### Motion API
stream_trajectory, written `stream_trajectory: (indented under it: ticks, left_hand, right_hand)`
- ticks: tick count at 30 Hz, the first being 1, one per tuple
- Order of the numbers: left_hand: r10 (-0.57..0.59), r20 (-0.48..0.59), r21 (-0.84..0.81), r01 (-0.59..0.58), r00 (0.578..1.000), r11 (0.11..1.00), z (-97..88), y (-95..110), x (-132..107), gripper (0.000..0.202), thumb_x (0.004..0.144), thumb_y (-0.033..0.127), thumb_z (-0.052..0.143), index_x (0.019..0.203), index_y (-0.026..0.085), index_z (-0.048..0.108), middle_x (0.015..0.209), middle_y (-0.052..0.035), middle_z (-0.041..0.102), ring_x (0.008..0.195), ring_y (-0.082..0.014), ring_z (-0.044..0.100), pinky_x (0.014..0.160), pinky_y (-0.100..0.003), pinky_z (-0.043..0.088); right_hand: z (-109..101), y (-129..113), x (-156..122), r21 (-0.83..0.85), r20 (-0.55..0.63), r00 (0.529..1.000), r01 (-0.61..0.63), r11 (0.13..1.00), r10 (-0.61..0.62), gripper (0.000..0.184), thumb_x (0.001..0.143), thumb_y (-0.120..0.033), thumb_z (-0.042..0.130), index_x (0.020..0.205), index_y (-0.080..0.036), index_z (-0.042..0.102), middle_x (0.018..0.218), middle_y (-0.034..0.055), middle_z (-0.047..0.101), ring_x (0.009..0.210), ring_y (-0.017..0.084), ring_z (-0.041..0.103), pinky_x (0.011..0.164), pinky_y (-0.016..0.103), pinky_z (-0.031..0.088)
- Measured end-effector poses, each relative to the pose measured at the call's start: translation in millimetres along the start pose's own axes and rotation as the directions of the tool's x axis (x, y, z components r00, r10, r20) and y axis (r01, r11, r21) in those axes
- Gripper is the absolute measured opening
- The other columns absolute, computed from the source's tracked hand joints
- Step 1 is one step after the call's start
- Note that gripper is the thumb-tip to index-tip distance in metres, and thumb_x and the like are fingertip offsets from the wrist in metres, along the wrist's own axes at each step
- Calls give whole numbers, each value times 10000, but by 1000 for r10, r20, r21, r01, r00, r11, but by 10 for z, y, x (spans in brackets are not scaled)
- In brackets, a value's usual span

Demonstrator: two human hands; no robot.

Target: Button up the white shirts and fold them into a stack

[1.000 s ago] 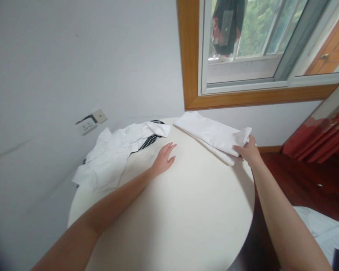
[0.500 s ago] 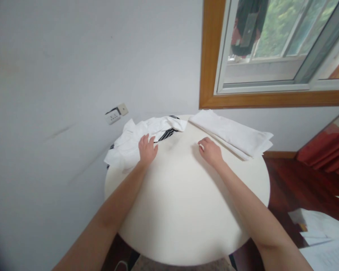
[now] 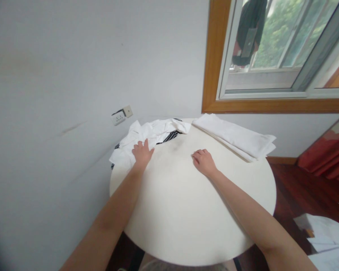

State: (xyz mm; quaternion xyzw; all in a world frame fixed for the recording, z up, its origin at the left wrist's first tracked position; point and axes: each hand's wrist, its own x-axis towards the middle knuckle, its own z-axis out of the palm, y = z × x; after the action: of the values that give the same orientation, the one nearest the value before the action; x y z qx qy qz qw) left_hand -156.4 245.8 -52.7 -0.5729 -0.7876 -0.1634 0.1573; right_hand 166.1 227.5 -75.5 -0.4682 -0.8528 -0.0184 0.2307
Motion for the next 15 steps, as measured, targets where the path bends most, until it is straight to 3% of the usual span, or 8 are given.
stream_trajectory:
  ticks: [3,9,15]
  left_hand:
    - [-26,-35,14,27,999,1000,29,-56,28,659,871,509,526,1436,190,409,1477,-215,371,1303,-417,352,984,-547,336]
    - [6,46,23,-7,999,1000,20,-114,99,335,938,260,371,1170,162,592,1133,-163,625,1077,-318,547,822,-406,443]
    - [137,-54,2,-137,989,991,-255,-65,139,311,924,195,346,1069,109,607,998,-165,665,1008,-285,581,846,-373,418]
  right_hand:
    - [6,5,-8,5,-8,1000,15,1000,-15,296,921,-220,468,1085,-182,712,1115,98,681,1002,220,555,916,348,371]
    - [3,18,-38,19,-16,1000,22,1000,-22,289,910,-208,478,1077,-181,712,1118,100,687,1012,217,569,929,355,365]
    - [20,43,-42,52,-20,999,39,998,-38,278,897,-200,486,1054,-182,715,1100,93,697,1002,210,582,928,352,375]
